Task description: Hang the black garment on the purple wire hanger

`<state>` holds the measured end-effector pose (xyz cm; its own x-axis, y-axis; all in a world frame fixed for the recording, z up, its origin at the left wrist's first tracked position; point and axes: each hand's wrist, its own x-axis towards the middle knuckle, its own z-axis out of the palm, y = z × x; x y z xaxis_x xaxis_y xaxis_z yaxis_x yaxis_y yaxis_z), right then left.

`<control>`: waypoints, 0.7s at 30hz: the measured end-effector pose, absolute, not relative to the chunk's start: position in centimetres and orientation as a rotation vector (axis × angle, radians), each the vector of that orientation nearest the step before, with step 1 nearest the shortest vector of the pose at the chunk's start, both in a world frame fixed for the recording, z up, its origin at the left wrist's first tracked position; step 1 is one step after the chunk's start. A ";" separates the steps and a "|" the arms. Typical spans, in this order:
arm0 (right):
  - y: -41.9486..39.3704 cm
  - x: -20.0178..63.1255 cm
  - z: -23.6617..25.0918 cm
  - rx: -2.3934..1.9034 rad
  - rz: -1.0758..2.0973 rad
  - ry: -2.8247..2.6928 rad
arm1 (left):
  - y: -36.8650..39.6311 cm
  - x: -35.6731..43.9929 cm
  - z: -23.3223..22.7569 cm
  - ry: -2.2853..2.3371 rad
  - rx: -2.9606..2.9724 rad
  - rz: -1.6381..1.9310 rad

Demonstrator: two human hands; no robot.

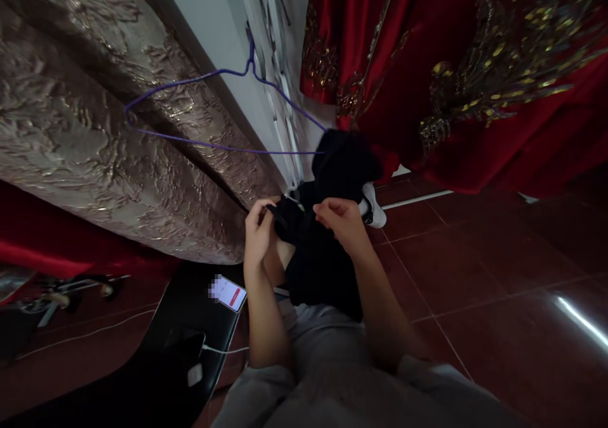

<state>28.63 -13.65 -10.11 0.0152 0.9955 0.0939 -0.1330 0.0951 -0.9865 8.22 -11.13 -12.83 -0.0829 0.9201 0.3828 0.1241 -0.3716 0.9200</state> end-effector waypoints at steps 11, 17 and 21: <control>-14.8 28.2 -7.5 -0.813 1.286 -1.381 | -13.3 14.5 -6.5 0.803 1.835 1.529; -14.1 28.7 -6.2 -0.766 1.940 -0.998 | -10.1 12.7 -6.0 0.775 1.869 1.104; -12.9 30.9 -4.2 -0.882 2.073 -0.933 | -10.4 10.9 -6.6 0.629 2.209 0.747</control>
